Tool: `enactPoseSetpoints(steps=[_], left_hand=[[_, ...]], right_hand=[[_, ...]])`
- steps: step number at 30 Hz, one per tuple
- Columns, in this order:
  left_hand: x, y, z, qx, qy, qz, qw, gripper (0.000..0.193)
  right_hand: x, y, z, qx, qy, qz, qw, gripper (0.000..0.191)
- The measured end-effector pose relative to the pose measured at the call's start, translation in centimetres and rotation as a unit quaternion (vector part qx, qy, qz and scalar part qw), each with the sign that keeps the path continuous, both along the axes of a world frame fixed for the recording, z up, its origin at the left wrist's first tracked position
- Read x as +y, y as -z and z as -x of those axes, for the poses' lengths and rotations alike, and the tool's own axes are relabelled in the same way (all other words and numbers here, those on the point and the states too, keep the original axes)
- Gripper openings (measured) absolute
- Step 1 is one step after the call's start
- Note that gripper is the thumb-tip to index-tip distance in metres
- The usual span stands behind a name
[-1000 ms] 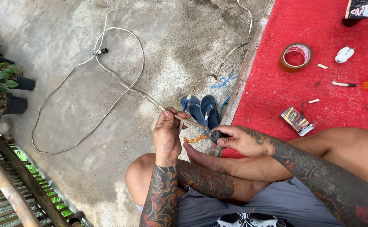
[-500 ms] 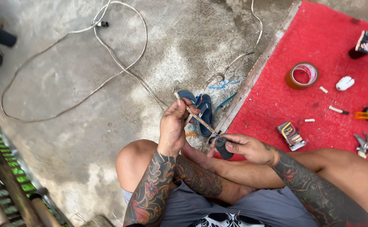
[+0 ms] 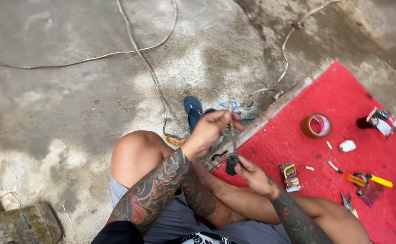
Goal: The person sits on the ground repairing an electrical cord, stripping insulation from the wire ends and twisting the exposed conductors together by hand. They use pliers to work the connection and handle tape and a lighter from the mat while joining the cord sections.
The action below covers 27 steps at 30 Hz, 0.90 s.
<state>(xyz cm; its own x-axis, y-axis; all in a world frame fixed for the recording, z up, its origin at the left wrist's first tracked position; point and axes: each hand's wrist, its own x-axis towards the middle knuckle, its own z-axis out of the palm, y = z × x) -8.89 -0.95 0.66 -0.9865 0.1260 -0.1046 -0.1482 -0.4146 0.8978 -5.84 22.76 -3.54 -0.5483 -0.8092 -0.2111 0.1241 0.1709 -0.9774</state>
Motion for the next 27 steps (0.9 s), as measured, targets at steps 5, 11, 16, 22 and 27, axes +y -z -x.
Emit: enactPoseSetpoints(steps=[5,11,16,22,27], left_hand=[[1.0,0.8,-0.5,0.065,0.026,0.019,0.997,0.025],[2.5,1.2,-1.7,0.041,0.045,0.019,0.998,0.020],[4.1,1.0,-2.8,0.029,0.079,0.113,0.990,0.020],[5.2,1.0,-3.2,0.075,0.072,0.136,0.985,0.017],[5.6,1.2,-3.3,0.030,0.102,0.165,0.981,0.018]], right_hand=[[-0.6,-2.0,0.3,0.065,0.034,-0.159,0.984,0.051],[-0.8,-6.3,0.8,0.266,0.198,-0.115,0.936,0.044],[0.0,-9.4,0.0,0.298,0.297,-0.103,0.901,0.028],[0.9,-10.7,0.0,0.318,0.283,-0.100,0.899,0.026],[1.8,-10.7,0.7,0.291,0.302,-0.113,0.901,0.022]])
